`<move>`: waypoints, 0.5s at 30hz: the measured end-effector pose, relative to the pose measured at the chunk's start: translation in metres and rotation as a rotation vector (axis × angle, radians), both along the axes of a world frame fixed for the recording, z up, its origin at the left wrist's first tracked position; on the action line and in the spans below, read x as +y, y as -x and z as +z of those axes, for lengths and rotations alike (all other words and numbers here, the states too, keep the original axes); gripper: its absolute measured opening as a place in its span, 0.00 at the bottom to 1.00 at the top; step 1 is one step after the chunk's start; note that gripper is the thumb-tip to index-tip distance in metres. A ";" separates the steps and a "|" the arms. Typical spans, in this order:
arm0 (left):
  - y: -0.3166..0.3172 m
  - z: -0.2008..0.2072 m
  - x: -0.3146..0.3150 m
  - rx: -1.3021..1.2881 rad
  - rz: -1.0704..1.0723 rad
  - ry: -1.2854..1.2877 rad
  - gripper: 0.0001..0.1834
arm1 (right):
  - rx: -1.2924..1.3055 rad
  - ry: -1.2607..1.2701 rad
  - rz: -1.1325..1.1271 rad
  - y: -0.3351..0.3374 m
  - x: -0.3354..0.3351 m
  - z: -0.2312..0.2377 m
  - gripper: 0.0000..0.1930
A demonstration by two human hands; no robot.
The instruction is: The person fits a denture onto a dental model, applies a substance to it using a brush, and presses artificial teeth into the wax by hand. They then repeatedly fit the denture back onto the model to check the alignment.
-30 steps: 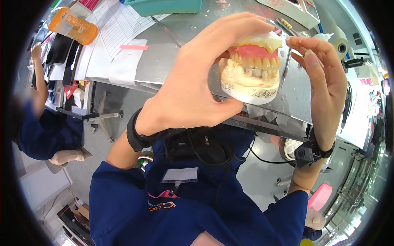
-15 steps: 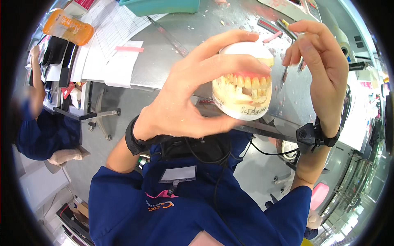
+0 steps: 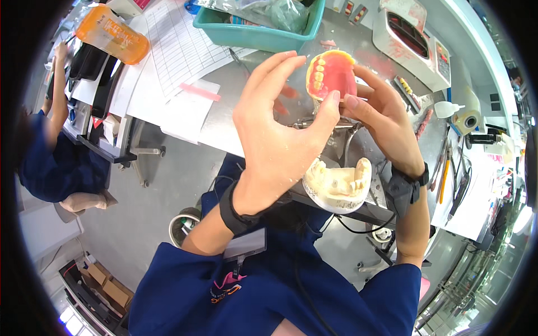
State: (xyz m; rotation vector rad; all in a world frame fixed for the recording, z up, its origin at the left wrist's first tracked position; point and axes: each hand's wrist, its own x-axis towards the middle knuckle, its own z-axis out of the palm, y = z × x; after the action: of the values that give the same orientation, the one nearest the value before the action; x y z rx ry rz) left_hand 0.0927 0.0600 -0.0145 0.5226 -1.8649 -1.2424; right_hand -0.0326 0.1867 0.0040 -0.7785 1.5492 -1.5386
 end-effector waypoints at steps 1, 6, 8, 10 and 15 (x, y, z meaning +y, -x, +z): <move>0.004 -0.003 0.001 -0.007 0.001 -0.007 0.21 | -0.053 0.012 -0.063 -0.004 0.000 0.002 0.28; 0.016 -0.011 0.009 0.166 0.011 -0.081 0.15 | -0.091 0.124 -0.172 -0.012 0.000 -0.009 0.28; 0.017 -0.014 0.011 0.201 0.005 -0.136 0.13 | -0.121 0.114 -0.186 -0.015 -0.001 -0.010 0.28; 0.019 -0.013 0.011 0.193 0.010 -0.152 0.13 | -0.144 0.113 -0.215 -0.014 0.000 -0.012 0.28; 0.024 -0.008 0.011 0.145 0.023 -0.134 0.13 | -0.122 0.143 -0.252 -0.019 -0.001 -0.010 0.28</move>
State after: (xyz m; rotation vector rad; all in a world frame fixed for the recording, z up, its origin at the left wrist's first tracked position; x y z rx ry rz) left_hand 0.0692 0.0710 -0.0220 0.5098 -1.6589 -1.3600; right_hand -0.0139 0.1857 -0.0062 -0.5710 1.5025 -1.8620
